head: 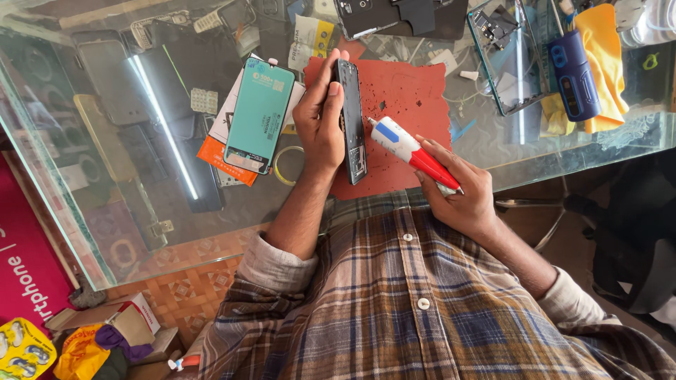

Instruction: The person removes a battery from a smartphone chassis, then applies adhesive to the back of a replacement screen and secures it with tape. The person then applies adhesive along the edges of the phone chassis.

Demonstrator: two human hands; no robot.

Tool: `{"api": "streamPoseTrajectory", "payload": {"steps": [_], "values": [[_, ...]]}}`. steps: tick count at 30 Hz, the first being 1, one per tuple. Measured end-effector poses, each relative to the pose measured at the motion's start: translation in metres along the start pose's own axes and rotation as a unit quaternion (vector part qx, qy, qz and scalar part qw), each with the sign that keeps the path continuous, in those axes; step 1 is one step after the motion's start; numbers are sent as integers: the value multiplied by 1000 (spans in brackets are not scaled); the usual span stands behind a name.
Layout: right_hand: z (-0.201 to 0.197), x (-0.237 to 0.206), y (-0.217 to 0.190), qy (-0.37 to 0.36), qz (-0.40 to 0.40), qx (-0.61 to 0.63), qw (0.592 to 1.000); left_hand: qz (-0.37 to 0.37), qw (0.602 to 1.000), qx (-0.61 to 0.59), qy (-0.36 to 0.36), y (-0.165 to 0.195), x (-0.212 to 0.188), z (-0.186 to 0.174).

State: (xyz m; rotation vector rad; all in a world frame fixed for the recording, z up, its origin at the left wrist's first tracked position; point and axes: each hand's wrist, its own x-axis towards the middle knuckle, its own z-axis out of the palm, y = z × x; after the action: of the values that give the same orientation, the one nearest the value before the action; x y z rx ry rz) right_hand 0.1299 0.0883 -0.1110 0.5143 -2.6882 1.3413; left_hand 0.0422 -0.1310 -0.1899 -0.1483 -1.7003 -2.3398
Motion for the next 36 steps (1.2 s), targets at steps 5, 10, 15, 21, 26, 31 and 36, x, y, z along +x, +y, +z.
{"api": "streamPoseTrajectory", "payload": {"steps": [5,10,15,21,26,31,36], "values": [[0,5,0,-11,1,-11,1000,2,1000,15,-1,0,1,-1],[1,9,-1,-16,14,-8,1000,2,1000,16,2,0,2,-1],[1,10,-4,-23,26,-25,999,4,1000,18,5,-2,1,-2],[-2,11,-9,-34,26,-36,998,1,1000,4,1,-1,1,-1],[-4,9,-13,-38,34,-30,998,7,1000,16,5,-1,0,-2],[-7,5,-9,-17,32,-23,999,6,1000,17,6,2,2,0],[-19,-3,2,95,76,29,992,25,988,148,34,27,8,2]]}}
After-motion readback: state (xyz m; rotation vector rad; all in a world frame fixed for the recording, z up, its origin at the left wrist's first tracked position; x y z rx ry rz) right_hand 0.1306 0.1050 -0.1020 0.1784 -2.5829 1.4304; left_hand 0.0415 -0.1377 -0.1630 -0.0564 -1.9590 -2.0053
